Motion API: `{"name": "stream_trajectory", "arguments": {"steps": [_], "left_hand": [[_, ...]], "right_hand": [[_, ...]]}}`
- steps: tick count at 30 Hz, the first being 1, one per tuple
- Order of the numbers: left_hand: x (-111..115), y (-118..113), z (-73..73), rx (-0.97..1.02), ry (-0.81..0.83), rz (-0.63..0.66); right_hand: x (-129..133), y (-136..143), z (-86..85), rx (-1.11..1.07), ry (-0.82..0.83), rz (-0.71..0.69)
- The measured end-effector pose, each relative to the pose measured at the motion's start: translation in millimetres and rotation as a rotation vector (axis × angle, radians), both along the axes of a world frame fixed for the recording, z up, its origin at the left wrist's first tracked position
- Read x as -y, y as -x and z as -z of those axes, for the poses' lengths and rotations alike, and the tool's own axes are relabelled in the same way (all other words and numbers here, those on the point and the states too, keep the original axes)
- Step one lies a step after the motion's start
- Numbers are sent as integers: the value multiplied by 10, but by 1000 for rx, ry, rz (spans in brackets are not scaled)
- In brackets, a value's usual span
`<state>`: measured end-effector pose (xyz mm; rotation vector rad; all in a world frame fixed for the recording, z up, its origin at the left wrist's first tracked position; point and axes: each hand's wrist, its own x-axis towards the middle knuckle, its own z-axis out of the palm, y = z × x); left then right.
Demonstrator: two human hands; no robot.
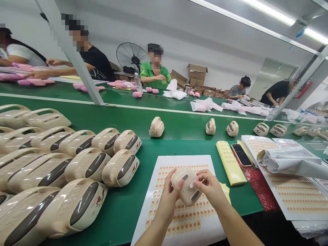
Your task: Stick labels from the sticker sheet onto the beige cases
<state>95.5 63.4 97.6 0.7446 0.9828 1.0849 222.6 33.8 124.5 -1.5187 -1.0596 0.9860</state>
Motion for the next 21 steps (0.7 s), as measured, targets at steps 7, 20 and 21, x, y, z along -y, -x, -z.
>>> {"name": "stream_trajectory", "arguments": {"steps": [7, 20, 21], "left_hand": [[-19, 32, 41, 34, 23, 18], [-235, 359, 230, 536, 339, 125], [-262, 420, 309, 589, 332, 163]], "right_hand": [[59, 150, 143, 353, -343, 99], [-49, -1774, 411, 466, 62, 701], [-47, -1865, 470, 495, 116, 708]]}}
